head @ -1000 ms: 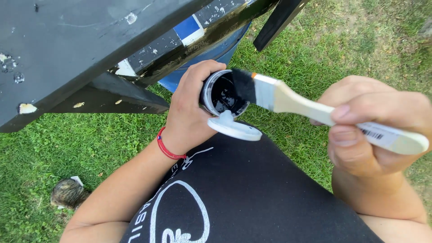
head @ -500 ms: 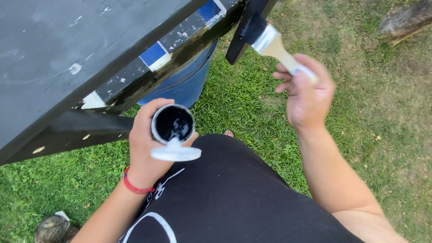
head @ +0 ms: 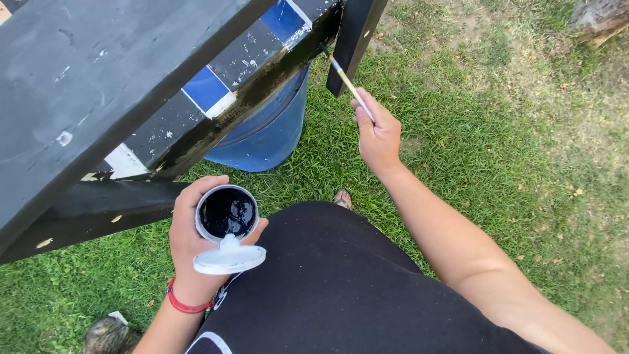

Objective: Painting a wooden structure with black paint using a paintbrush.

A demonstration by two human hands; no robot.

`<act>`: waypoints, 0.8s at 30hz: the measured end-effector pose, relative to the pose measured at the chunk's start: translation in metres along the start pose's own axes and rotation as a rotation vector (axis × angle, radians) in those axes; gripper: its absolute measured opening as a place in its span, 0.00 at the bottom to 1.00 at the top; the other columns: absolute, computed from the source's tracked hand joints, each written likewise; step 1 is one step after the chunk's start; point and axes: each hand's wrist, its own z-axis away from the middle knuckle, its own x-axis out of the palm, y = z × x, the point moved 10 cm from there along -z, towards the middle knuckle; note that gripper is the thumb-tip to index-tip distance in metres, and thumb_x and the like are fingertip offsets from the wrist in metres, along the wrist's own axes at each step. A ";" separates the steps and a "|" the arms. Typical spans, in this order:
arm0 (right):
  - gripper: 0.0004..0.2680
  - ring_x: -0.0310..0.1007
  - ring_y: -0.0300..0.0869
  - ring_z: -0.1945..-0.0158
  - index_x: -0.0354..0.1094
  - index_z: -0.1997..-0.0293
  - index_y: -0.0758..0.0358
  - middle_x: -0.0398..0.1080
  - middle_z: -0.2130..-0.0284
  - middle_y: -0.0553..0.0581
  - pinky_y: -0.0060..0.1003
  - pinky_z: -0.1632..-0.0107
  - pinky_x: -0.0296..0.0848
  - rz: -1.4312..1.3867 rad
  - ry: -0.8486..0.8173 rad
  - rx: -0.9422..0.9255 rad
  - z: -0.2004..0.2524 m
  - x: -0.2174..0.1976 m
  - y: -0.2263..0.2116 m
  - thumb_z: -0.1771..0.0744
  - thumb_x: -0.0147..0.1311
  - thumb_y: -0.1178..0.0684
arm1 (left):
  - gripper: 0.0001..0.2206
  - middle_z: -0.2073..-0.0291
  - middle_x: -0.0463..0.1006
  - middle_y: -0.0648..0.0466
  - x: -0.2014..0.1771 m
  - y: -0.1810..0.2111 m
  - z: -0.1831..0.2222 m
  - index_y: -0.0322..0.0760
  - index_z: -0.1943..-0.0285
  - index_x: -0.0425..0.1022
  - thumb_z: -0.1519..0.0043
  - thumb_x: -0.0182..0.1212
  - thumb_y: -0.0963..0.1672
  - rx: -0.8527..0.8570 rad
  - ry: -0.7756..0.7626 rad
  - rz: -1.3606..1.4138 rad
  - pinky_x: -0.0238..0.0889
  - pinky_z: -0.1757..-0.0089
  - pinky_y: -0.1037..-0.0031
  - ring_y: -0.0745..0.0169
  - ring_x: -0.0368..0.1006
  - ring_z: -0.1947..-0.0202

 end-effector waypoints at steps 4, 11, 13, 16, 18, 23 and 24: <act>0.13 0.72 0.37 0.61 0.64 0.36 0.59 0.76 0.56 0.53 0.31 0.57 0.76 0.025 0.034 0.084 -0.006 0.002 0.041 0.29 0.46 0.56 | 0.32 0.46 0.71 0.49 0.002 0.003 0.003 0.39 0.42 0.68 0.56 0.79 0.45 0.050 0.009 -0.003 0.65 0.42 0.65 0.54 0.70 0.44; 0.14 0.70 0.37 0.61 0.62 0.35 0.55 0.75 0.57 0.52 0.31 0.58 0.77 -0.073 0.147 0.184 -0.015 0.023 0.082 0.29 0.46 0.53 | 0.33 0.46 0.71 0.50 0.005 0.002 0.010 0.38 0.42 0.68 0.57 0.79 0.44 0.052 -0.006 0.006 0.64 0.40 0.68 0.57 0.70 0.44; 0.13 0.68 0.35 0.63 0.63 0.36 0.53 0.74 0.60 0.50 0.29 0.63 0.73 -0.115 0.139 0.233 -0.015 0.039 0.084 0.29 0.47 0.54 | 0.33 0.46 0.71 0.50 0.006 0.002 0.011 0.38 0.42 0.68 0.57 0.79 0.45 0.055 -0.014 -0.010 0.64 0.40 0.67 0.57 0.70 0.44; 0.14 0.63 0.32 0.70 0.64 0.36 0.51 0.75 0.61 0.51 0.25 0.72 0.67 -0.191 0.093 0.318 -0.010 0.062 0.090 0.30 0.47 0.56 | 0.33 0.46 0.72 0.49 0.007 0.001 0.012 0.38 0.42 0.68 0.58 0.79 0.45 0.076 -0.022 -0.029 0.64 0.40 0.67 0.56 0.69 0.43; 0.14 0.62 0.31 0.74 0.63 0.35 0.50 0.77 0.59 0.53 0.23 0.76 0.65 -0.224 0.053 0.356 -0.007 0.071 0.090 0.30 0.48 0.56 | 0.33 0.46 0.72 0.49 0.008 0.000 0.012 0.38 0.42 0.69 0.58 0.79 0.45 0.092 -0.024 -0.032 0.64 0.40 0.67 0.56 0.69 0.43; 0.14 0.64 0.31 0.75 0.64 0.36 0.52 0.76 0.60 0.55 0.22 0.79 0.63 -0.172 0.012 0.425 0.001 0.056 0.072 0.30 0.44 0.59 | 0.35 0.46 0.72 0.48 0.008 0.002 0.011 0.36 0.41 0.68 0.58 0.80 0.47 0.134 -0.031 -0.053 0.64 0.40 0.66 0.55 0.69 0.42; 0.14 0.64 0.31 0.75 0.64 0.36 0.52 0.76 0.60 0.55 0.22 0.79 0.63 -0.172 0.012 0.424 0.002 0.053 0.077 0.30 0.44 0.59 | 0.35 0.46 0.72 0.48 0.008 0.002 0.011 0.36 0.41 0.68 0.58 0.80 0.47 0.135 -0.030 -0.053 0.64 0.40 0.66 0.55 0.69 0.42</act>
